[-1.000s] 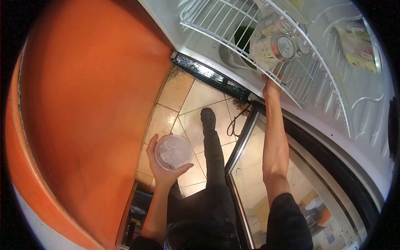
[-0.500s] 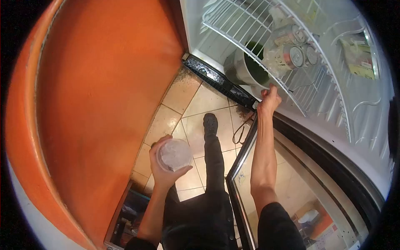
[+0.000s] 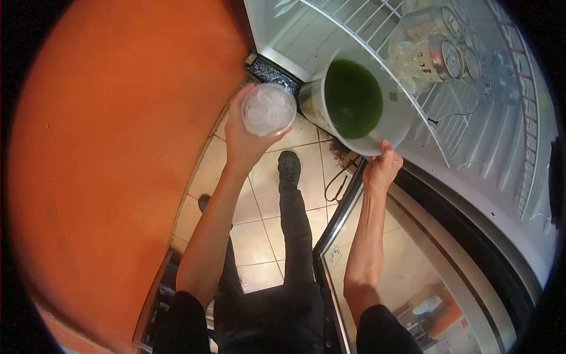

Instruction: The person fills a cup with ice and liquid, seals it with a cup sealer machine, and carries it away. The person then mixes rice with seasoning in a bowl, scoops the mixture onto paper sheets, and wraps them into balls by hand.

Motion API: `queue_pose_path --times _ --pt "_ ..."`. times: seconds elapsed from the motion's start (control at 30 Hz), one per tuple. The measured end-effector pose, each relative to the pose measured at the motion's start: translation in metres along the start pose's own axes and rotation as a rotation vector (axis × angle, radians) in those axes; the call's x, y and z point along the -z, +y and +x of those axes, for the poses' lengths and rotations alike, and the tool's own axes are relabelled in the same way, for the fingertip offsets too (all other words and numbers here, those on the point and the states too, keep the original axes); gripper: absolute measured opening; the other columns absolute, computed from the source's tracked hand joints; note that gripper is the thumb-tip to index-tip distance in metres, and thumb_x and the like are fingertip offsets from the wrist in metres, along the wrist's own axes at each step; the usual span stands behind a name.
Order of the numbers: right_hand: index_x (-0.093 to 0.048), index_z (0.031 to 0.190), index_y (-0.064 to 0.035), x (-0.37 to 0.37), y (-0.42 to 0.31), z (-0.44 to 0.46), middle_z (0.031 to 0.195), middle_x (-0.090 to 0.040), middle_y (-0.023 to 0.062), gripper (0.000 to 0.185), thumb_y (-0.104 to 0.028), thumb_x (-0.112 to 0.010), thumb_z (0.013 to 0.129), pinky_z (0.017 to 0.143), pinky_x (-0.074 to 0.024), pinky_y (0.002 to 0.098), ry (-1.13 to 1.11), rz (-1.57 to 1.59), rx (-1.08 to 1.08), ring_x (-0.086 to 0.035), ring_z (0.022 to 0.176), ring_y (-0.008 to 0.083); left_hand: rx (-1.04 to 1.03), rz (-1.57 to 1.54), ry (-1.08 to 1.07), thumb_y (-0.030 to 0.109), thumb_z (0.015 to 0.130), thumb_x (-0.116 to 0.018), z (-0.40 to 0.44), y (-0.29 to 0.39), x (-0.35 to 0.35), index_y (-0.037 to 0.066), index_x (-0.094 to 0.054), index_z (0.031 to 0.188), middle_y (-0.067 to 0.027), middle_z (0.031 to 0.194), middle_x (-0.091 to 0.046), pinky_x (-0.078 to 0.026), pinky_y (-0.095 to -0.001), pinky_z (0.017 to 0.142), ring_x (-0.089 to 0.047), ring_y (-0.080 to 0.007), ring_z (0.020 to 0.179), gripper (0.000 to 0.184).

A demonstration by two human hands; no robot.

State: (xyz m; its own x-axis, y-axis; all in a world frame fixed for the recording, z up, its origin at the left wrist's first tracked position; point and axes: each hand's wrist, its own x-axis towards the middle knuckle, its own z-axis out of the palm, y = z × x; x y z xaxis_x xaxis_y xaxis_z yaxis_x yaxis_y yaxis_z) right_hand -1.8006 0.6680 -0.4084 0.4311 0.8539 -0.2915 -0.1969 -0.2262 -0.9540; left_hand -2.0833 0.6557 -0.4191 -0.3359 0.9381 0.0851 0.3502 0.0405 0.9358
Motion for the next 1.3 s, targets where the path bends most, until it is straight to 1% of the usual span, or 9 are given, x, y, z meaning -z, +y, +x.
queue_pose_path --times 0.07,0.2,0.23,0.3,0.63,0.77,0.87,1.07,1.3 --pt "-0.060 0.075 -0.0048 0.009 0.004 -0.008 0.074 -0.059 0.0007 0.017 -0.013 -0.063 0.089 0.051 -0.0342 0.0220 -0.106 0.009 0.011 -0.051 0.060 0.0076 -0.041 0.018 0.022 0.015 0.057 -0.094 0.020 -0.004 -0.012 0.004 -0.040 0.138 -0.0157 0.132 -0.054 -0.045 -0.0379 0.103 -0.055 -0.0272 0.121 0.098" --pt "-0.057 0.068 -0.0033 -0.009 -0.014 -0.029 0.071 -0.056 0.0001 0.022 -0.010 -0.065 0.088 0.053 -0.0376 0.0255 -0.076 -0.045 0.006 -0.050 0.060 0.0086 -0.040 0.037 0.063 0.015 0.059 -0.092 0.041 -0.001 -0.023 0.003 -0.041 0.135 -0.0164 0.126 -0.059 -0.049 -0.0385 0.098 -0.060 -0.0288 0.116 0.092" --pt "-0.056 0.066 -0.0029 0.002 -0.015 -0.026 0.071 -0.056 0.0005 0.025 -0.010 -0.066 0.087 0.056 -0.0390 0.0259 -0.151 -0.082 0.043 -0.050 0.061 0.0085 -0.049 0.026 0.065 0.015 0.060 -0.092 0.047 -0.002 -0.023 0.003 -0.041 0.134 -0.0163 0.124 -0.060 -0.049 -0.0386 0.097 -0.061 -0.0291 0.114 0.091" --pt "-0.056 0.065 -0.0033 0.005 -0.022 -0.028 0.070 -0.056 0.0001 0.026 -0.011 -0.067 0.087 0.056 -0.0379 0.0252 -0.193 -0.111 0.016 -0.049 0.061 0.0080 -0.040 0.066 0.068 0.017 0.061 -0.092 0.051 0.000 -0.017 0.003 -0.041 0.134 -0.0169 0.120 -0.063 -0.051 -0.0388 0.094 -0.064 -0.0302 0.110 0.090" --pt "-0.051 0.055 -0.0071 -0.009 -0.056 -0.058 0.058 -0.048 -0.0050 0.040 -0.018 -0.072 0.088 0.051 -0.0265 0.0254 -0.292 -0.438 -0.012 -0.038 0.054 0.0048 -0.025 0.044 0.063 0.020 0.062 -0.092 0.039 -0.029 0.010 0.004 -0.042 0.134 -0.0189 0.124 -0.060 -0.049 -0.0409 0.097 -0.060 -0.0326 0.115 0.089" --pt "-0.049 0.054 -0.0062 -0.019 -0.066 -0.064 0.055 -0.043 -0.0063 0.045 -0.027 -0.075 0.086 0.050 -0.0253 0.0256 -0.346 -0.623 0.028 -0.035 0.052 0.0054 0.001 0.013 0.047 0.022 0.063 -0.091 0.035 -0.036 0.012 0.004 -0.042 0.135 -0.0187 0.125 -0.058 -0.049 -0.0413 0.096 -0.060 -0.0330 0.116 0.089" --pt "-0.071 0.081 0.0095 -0.014 -0.081 -0.064 0.063 -0.053 -0.0033 0.024 -0.014 -0.072 0.084 0.055 -0.0323 0.0251 -0.389 -0.767 -0.102 -0.041 0.061 0.0061 0.008 0.014 0.047 0.023 0.063 -0.092 0.031 -0.043 0.013 0.004 -0.041 0.135 -0.0187 0.126 -0.058 -0.049 -0.0412 0.096 -0.060 -0.0333 0.116 0.090" --pt "-0.063 0.067 0.0066 -0.034 -0.099 -0.073 0.058 -0.043 -0.0063 0.028 -0.014 -0.071 0.083 0.052 -0.0258 0.0258 -0.322 -0.761 -0.111 -0.033 0.057 0.0055 0.031 0.026 0.026 0.022 0.061 -0.092 0.028 -0.044 0.017 0.004 -0.041 0.135 -0.0187 0.127 -0.056 -0.048 -0.0419 0.099 -0.058 -0.0343 0.117 0.091" --pt "-0.061 0.064 0.0063 -0.045 -0.113 -0.068 0.056 -0.040 -0.0064 0.030 -0.015 -0.069 0.084 0.050 -0.0257 0.0260 -0.302 -0.963 -0.137 -0.032 0.055 0.0053 -0.045 0.059 -0.005 0.014 0.062 -0.088 0.027 -0.050 0.010 0.004 -0.042 0.135 -0.0184 0.128 -0.055 -0.046 -0.0422 0.101 -0.056 -0.0350 0.120 0.087"
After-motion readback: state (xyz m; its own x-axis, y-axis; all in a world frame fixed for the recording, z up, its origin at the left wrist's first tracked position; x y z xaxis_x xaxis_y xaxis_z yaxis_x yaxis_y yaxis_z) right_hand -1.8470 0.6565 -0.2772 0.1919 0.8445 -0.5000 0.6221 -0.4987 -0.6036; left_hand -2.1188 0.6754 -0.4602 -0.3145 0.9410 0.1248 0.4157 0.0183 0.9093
